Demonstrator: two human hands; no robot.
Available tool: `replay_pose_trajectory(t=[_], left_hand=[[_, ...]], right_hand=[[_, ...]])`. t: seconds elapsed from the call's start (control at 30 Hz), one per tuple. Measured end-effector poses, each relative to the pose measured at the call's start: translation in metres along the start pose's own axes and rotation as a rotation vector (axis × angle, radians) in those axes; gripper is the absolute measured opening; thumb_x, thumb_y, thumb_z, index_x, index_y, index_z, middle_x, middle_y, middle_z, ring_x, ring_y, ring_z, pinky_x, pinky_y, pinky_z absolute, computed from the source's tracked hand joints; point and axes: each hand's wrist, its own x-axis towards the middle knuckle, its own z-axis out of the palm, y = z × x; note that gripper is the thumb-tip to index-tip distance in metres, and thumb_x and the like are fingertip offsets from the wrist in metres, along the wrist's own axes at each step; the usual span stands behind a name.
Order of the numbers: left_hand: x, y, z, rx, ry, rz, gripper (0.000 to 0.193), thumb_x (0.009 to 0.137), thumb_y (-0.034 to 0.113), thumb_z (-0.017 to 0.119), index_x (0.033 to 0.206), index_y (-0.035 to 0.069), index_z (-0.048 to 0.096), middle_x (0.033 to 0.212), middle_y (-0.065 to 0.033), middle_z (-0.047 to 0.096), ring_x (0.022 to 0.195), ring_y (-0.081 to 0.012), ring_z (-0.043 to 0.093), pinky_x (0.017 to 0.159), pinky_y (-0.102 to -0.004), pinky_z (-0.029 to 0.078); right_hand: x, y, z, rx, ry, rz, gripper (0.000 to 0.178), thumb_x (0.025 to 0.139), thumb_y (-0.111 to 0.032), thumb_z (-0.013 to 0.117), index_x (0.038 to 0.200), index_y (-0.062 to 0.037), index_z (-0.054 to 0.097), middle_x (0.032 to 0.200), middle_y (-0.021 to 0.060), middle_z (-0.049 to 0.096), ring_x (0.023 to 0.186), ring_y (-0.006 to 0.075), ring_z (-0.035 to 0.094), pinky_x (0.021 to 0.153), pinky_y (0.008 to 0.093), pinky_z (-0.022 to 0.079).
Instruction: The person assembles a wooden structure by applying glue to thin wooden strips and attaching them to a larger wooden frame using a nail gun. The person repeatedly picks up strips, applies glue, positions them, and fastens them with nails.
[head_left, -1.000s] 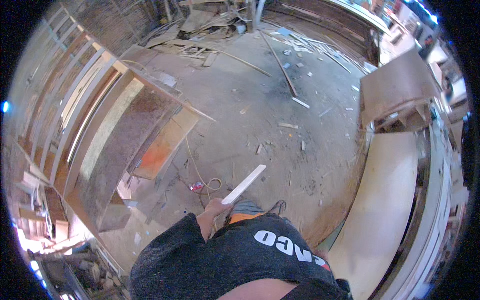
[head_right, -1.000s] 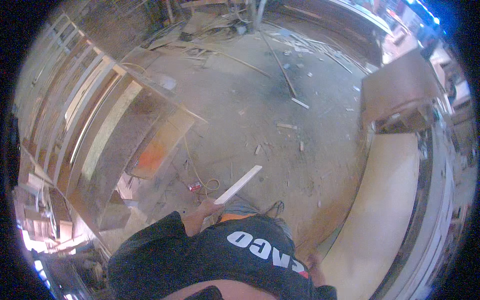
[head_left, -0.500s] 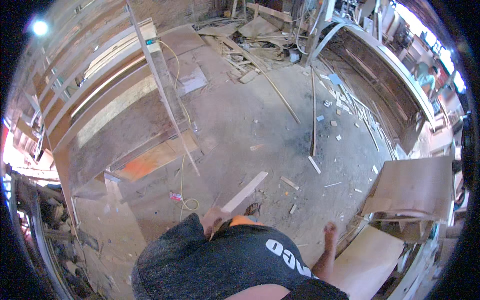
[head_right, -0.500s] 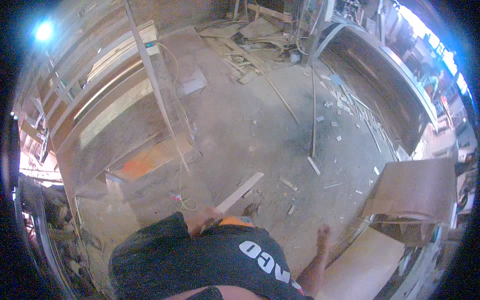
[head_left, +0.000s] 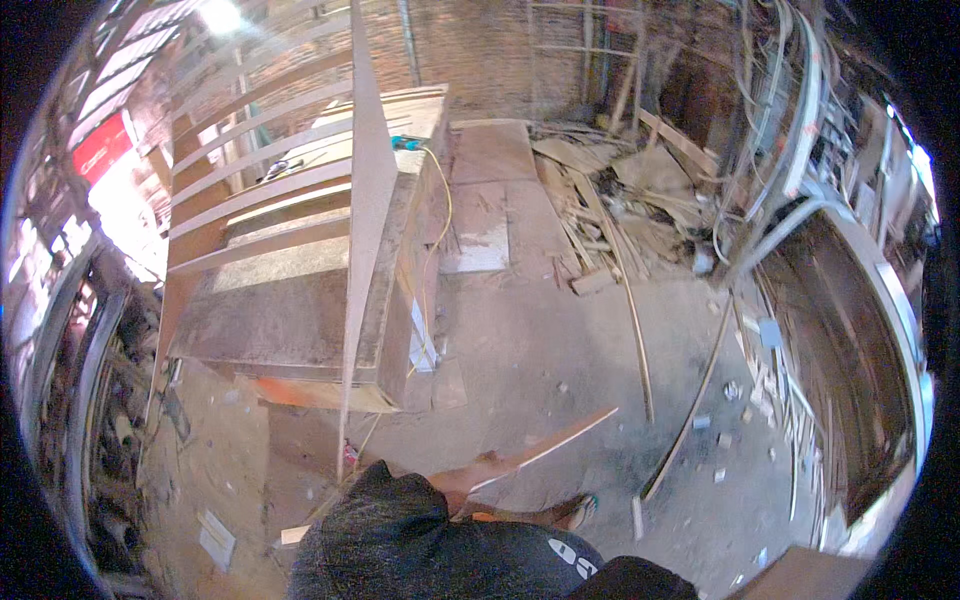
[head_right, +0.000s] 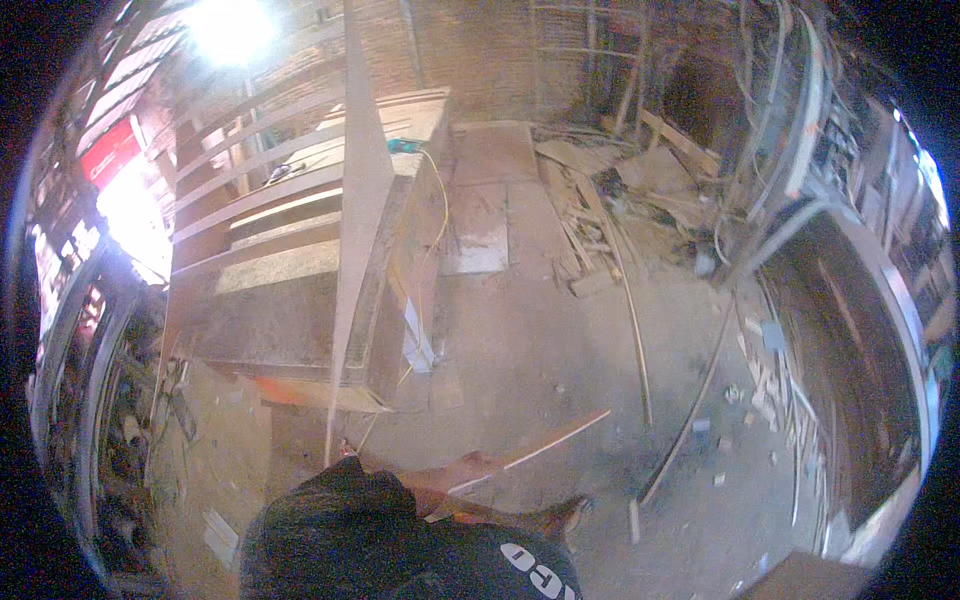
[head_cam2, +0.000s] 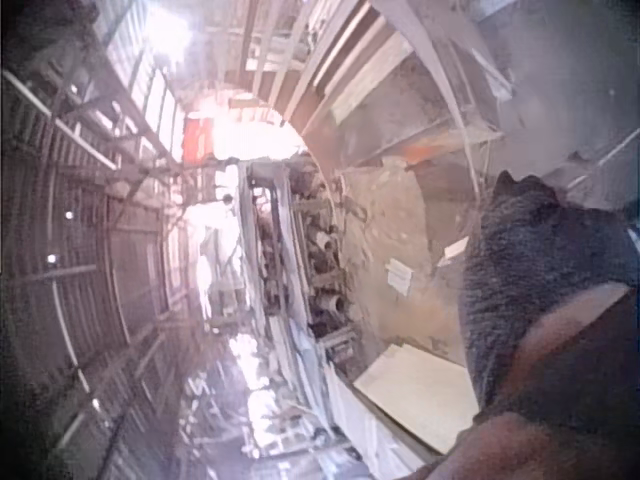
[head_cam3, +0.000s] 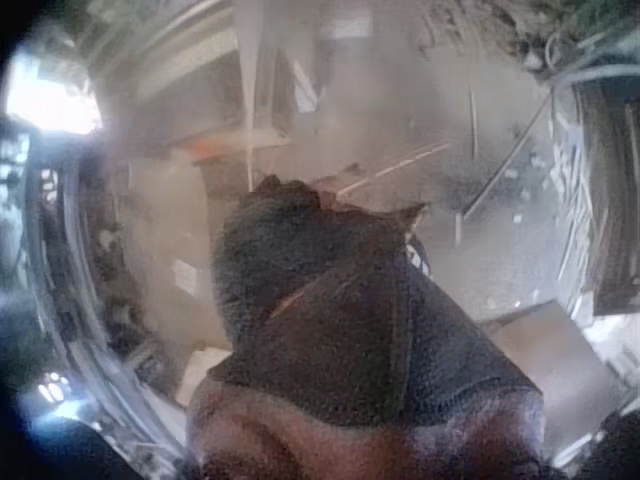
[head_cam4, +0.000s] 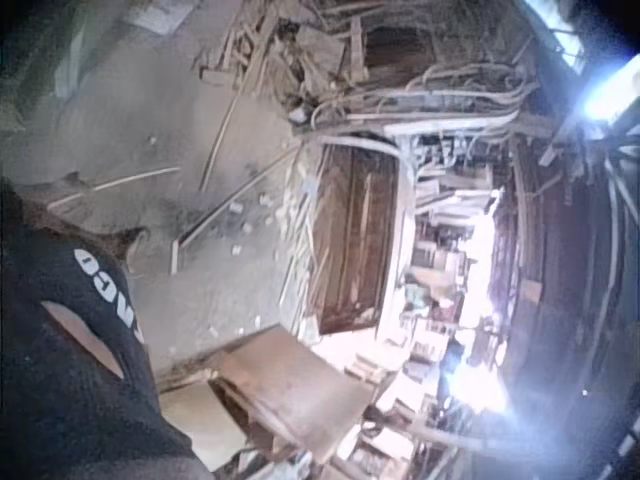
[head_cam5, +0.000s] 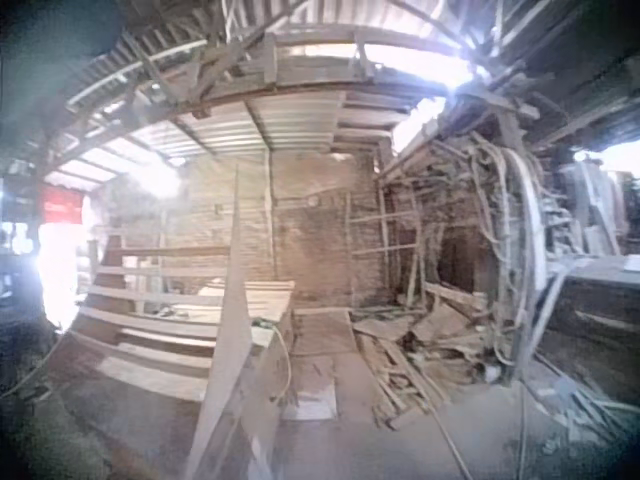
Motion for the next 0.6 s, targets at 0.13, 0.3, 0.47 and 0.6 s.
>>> replay_pose_trajectory(t=[0.13, 0.3, 0.47, 0.6], left_hand=[[0.043, 0.036, 0.005, -0.097, 0.089, -0.200, 0.075, 0.089, 0.072, 0.065, 0.132, 0.010, 0.067, 0.131, -0.0178, 0.069, 0.118, -0.0354, 0.065, 0.100, -0.0469, 0.052], [0.069, 0.074, -0.025, -0.128, 0.124, -0.198, 0.078, 0.088, 0.072, 0.066, 0.134, 0.009, 0.066, 0.130, -0.0179, 0.069, 0.114, -0.0355, 0.066, 0.099, -0.0486, 0.052], [0.079, 0.096, -0.069, -0.290, 0.184, -0.243, 0.082, 0.087, 0.073, 0.067, 0.135, 0.007, 0.066, 0.130, -0.0186, 0.069, 0.113, -0.0365, 0.066, 0.099, -0.0499, 0.051], [0.103, 0.084, -0.116, -0.388, 0.202, -0.247, 0.085, 0.086, 0.074, 0.068, 0.136, 0.005, 0.065, 0.130, -0.0191, 0.069, 0.112, -0.0373, 0.066, 0.100, -0.0509, 0.051]], right_hand=[[0.140, -0.135, -0.055, 0.048, -0.007, -0.133, 0.033, 0.099, -0.022, 0.067, 0.127, -0.0063, 0.062, 0.100, 0.0074, 0.063, 0.079, 0.0210, 0.056, 0.063, 0.0348, 0.047], [0.300, -0.302, -0.157, 0.305, -0.077, -0.343, 0.031, 0.098, -0.021, 0.068, 0.125, -0.0066, 0.063, 0.094, 0.0052, 0.062, 0.071, 0.0183, 0.054, 0.056, 0.0325, 0.045], [0.412, -0.467, -0.155, 0.693, -0.372, -0.447, 0.029, 0.097, -0.020, 0.069, 0.123, -0.0068, 0.064, 0.088, 0.0030, 0.062, 0.063, 0.0155, 0.051, 0.049, 0.0302, 0.042], [0.478, -0.575, -0.039, 0.531, -0.353, -0.554, 0.028, 0.100, -0.022, 0.064, 0.121, -0.0029, 0.065, 0.091, 0.0088, 0.064, 0.076, 0.0201, 0.056, 0.067, 0.0343, 0.049]])
